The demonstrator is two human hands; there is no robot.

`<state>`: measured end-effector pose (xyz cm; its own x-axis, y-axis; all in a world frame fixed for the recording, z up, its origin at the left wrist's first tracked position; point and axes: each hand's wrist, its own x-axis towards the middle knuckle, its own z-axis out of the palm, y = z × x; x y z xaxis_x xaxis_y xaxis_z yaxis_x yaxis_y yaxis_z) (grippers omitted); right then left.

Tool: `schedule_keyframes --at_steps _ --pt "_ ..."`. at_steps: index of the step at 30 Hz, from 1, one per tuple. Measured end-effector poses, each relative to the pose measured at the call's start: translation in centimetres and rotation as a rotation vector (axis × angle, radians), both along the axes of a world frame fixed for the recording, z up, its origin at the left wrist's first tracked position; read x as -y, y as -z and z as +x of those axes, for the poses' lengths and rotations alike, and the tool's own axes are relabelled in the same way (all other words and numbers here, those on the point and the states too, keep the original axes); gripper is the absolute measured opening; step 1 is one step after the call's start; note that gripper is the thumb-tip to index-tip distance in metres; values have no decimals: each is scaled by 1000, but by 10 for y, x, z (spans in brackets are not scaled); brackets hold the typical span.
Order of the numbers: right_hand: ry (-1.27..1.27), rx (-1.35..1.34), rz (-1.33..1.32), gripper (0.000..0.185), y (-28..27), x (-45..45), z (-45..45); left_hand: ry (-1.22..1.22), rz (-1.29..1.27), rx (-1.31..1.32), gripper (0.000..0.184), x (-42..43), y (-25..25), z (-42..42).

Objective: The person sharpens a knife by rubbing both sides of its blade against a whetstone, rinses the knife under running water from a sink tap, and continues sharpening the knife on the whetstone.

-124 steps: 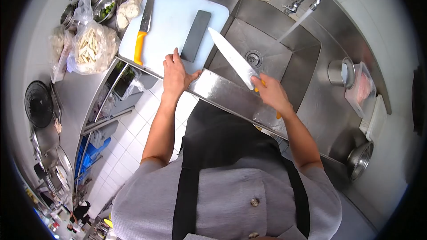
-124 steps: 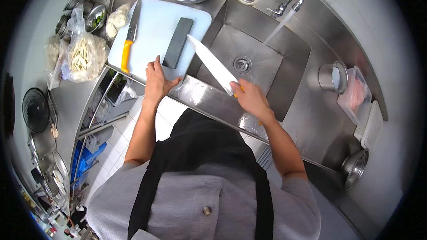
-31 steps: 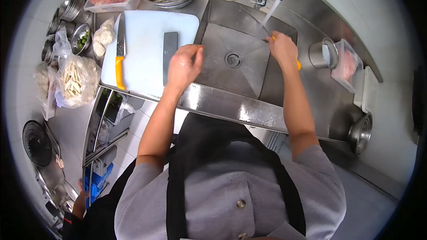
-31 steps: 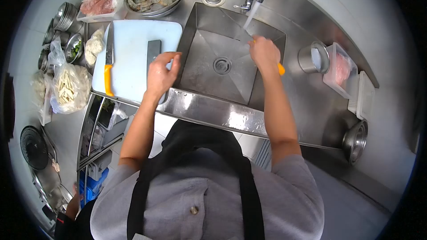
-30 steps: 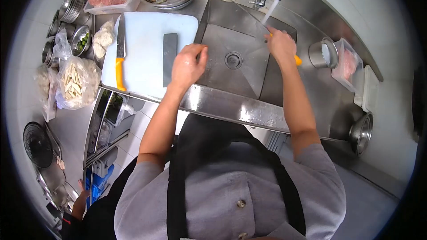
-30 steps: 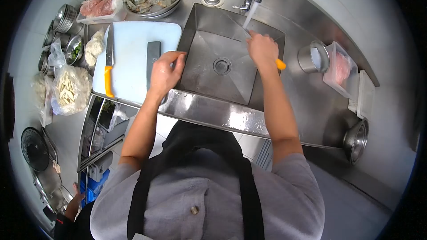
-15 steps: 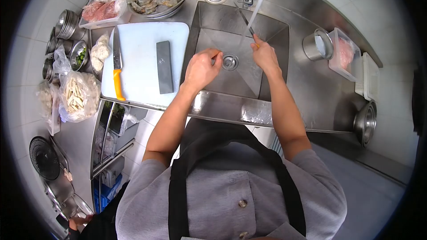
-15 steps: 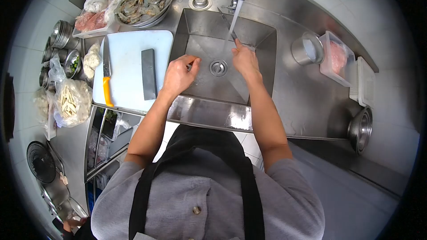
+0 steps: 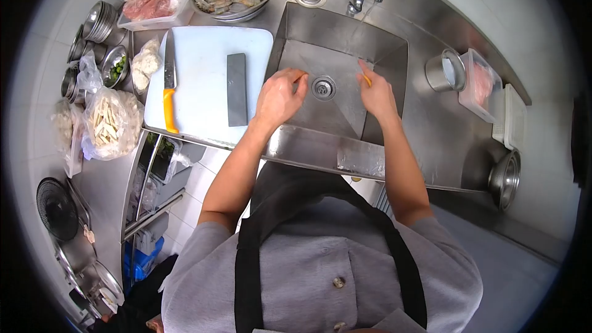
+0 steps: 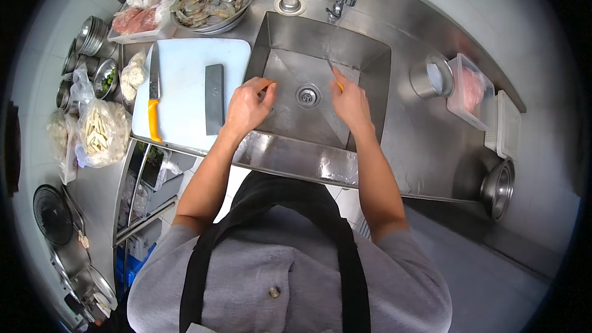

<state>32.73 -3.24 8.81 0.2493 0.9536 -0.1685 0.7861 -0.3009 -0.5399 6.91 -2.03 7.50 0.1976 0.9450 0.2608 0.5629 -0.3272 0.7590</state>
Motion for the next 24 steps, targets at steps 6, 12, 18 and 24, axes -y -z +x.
schedule_keyframes --at_steps 6,12,18,24 --pt "-70 -447 -235 34 8 37 -22 1 274 -98 39 9 -5 -18" --pt "-271 -498 -440 46 24 23 -69 7 176 -523 72 26 37 -40" --pt "-427 -405 -457 51 36 3 -90 -89 163 -633 79 25 64 -70" --pt "-448 -326 -440 54 51 -3 -101 -60 144 -632 83 6 76 -103"
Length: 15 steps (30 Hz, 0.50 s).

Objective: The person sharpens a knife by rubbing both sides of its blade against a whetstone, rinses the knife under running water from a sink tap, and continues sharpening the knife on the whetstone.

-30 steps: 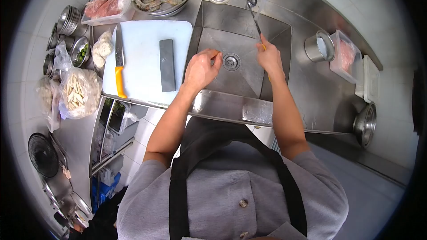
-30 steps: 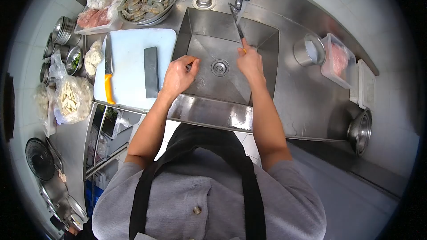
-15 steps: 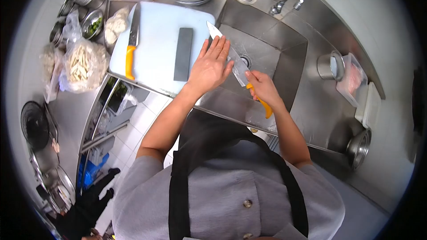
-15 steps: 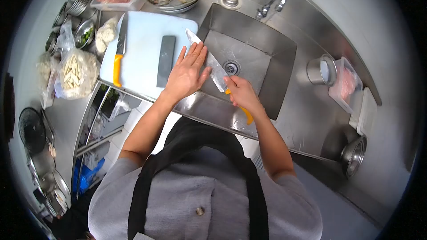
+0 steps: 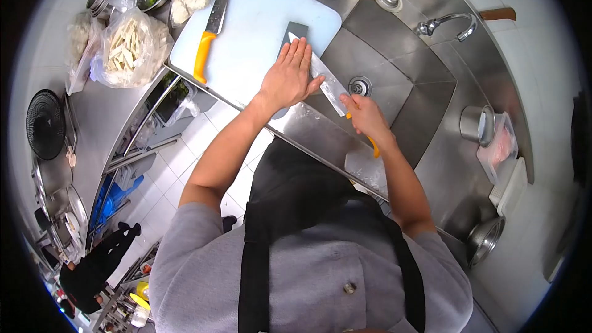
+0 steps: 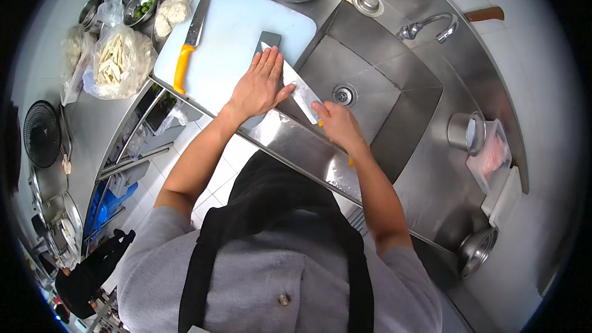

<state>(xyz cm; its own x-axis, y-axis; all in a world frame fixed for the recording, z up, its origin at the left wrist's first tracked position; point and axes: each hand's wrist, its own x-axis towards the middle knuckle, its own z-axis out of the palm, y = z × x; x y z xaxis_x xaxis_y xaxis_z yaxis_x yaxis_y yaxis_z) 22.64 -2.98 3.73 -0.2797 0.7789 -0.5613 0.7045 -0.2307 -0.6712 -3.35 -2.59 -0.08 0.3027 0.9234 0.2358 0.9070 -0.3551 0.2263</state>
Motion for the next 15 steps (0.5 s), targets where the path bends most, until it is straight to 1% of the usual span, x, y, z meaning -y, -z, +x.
schedule_keyframes --at_steps 2,4,5,7,8,9,10,11,14,15 --pt "10 36 -17 55 0 -1 -3 73 -24 -23 87 -3 2 -6" --pt "-36 166 231 58 2 6 -3 74 -53 7 86 5 -6 -7" --pt "-30 167 219 58 -1 13 0 81 -75 34 85 11 -10 -7" --pt "-153 252 180 60 -15 30 10 84 -131 47 85 39 -17 2" --pt "-148 255 173 60 -16 37 12 74 -175 59 85 51 -19 7" --pt "-130 266 119 60 -17 41 14 82 -164 44 84 57 -20 8" --pt "-114 276 62 61 -15 44 14 82 -170 45 84 50 -18 5" --pt "-94 264 150 61 1 40 15 90 -148 34 83 38 -16 -2" --pt "-24 196 151 62 -10 -2 -13 95 -62 -8 79 -8 -15 -21" --pt "-48 195 150 61 -5 -9 -15 90 -66 21 79 -8 -16 -21"
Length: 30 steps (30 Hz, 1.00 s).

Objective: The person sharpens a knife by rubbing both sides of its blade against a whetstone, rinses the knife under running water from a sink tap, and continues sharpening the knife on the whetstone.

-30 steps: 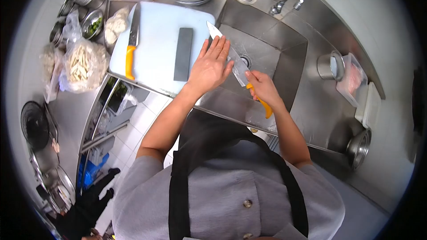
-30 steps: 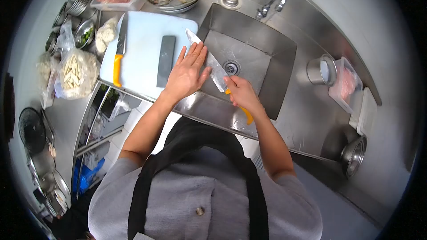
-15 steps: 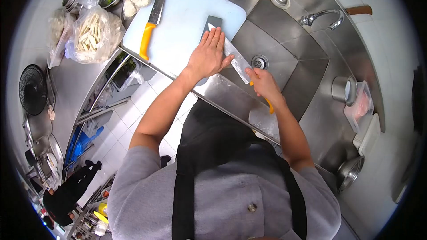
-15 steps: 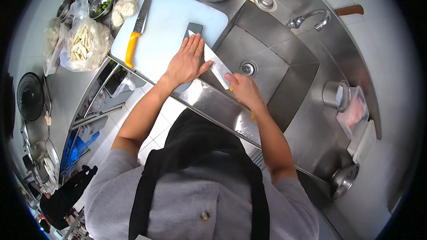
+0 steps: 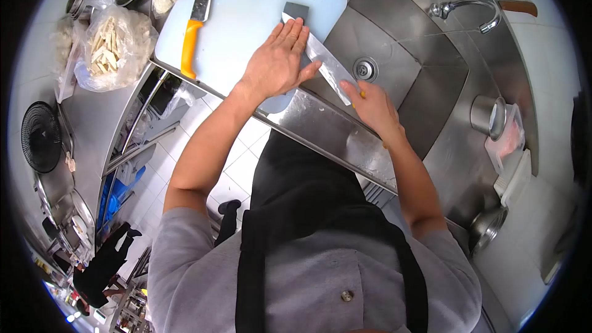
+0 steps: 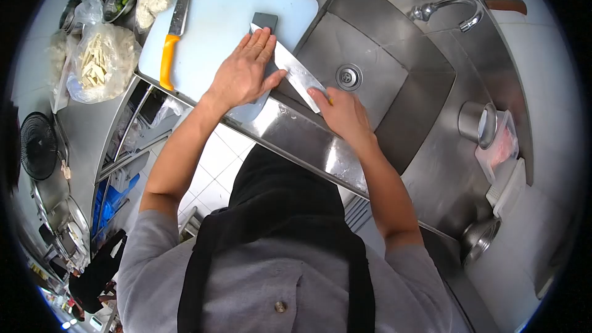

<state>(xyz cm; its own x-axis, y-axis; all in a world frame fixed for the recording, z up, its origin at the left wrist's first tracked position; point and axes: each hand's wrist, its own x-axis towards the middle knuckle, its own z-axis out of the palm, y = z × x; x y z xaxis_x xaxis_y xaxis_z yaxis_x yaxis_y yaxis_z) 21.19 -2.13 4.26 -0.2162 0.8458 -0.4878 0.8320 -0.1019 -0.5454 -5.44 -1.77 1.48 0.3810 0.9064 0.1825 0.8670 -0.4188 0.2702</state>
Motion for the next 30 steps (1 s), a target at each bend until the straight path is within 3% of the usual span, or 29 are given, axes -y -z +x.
schedule_keyframes --at_steps 5,8,11,13,17,19,21,25,30 --pt "-36 13 -81 62 3 61 26 -6 -118 27 92 64 -2 25" --pt "5 0 -93 62 4 44 13 -5 -103 21 89 43 -4 15" --pt "41 -32 -32 64 16 0 -12 -27 117 -75 82 -16 14 -8" --pt "5 -40 13 63 17 -7 -18 -20 59 -49 76 -17 6 -12" --pt "-109 -8 14 60 19 77 24 -17 -136 17 84 81 -5 13" --pt "-32 -7 -150 61 6 96 23 -20 -184 36 84 98 -14 21" --pt "-15 1 -113 62 14 69 10 -43 -112 61 81 70 -3 10" --pt "28 -20 -31 64 20 -2 -26 -34 82 -142 71 -7 11 -23" --pt "30 -40 -28 64 17 -8 -34 2 132 -184 67 -15 14 -35"
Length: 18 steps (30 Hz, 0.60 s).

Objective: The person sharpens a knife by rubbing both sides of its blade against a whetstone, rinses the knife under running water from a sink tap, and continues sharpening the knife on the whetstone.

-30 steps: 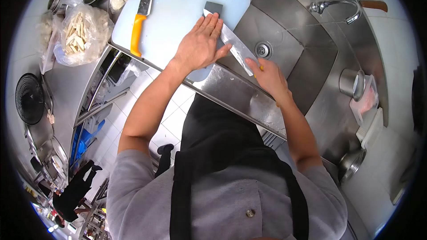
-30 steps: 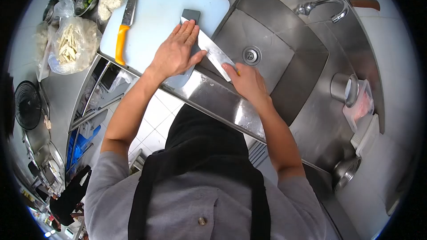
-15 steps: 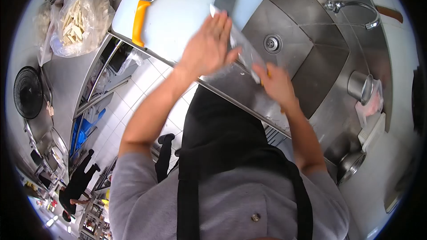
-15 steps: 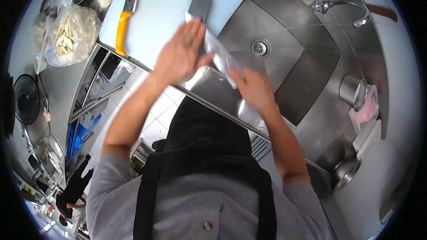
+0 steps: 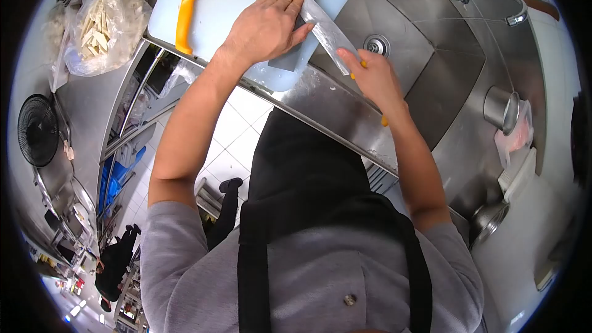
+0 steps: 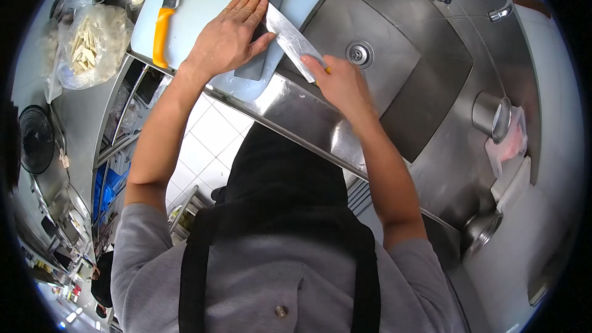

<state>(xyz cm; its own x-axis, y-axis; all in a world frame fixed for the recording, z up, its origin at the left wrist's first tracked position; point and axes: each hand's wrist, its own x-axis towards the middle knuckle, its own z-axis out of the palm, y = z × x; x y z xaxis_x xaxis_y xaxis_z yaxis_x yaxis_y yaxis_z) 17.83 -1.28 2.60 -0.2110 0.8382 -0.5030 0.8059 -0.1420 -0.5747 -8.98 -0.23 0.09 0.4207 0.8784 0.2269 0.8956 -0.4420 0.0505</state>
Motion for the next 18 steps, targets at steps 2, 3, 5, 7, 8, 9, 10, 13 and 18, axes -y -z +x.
schedule_keyframes --at_steps 2,3,5,7,8,9,10,13,18 --pt "-2 30 11 63 -3 11 2 12 -36 -4 69 8 -4 4" --pt "-9 57 23 62 -6 19 4 20 -72 -11 71 17 -9 7" --pt "-30 69 -12 60 -8 54 27 31 -156 -29 75 57 -14 25" --pt "-57 84 -58 59 -2 86 41 37 -236 64 78 100 -19 43" --pt "-64 22 30 58 2 95 46 33 -218 64 78 101 -19 45" --pt "-70 -39 114 57 2 101 50 30 -205 67 79 105 -19 48" --pt "-73 71 25 58 -2 85 44 21 -165 86 78 96 -14 44" --pt "-66 82 21 64 -3 25 15 27 4 27 74 36 1 18" --pt "-146 118 53 66 -4 48 27 24 -88 -22 76 57 -1 23"
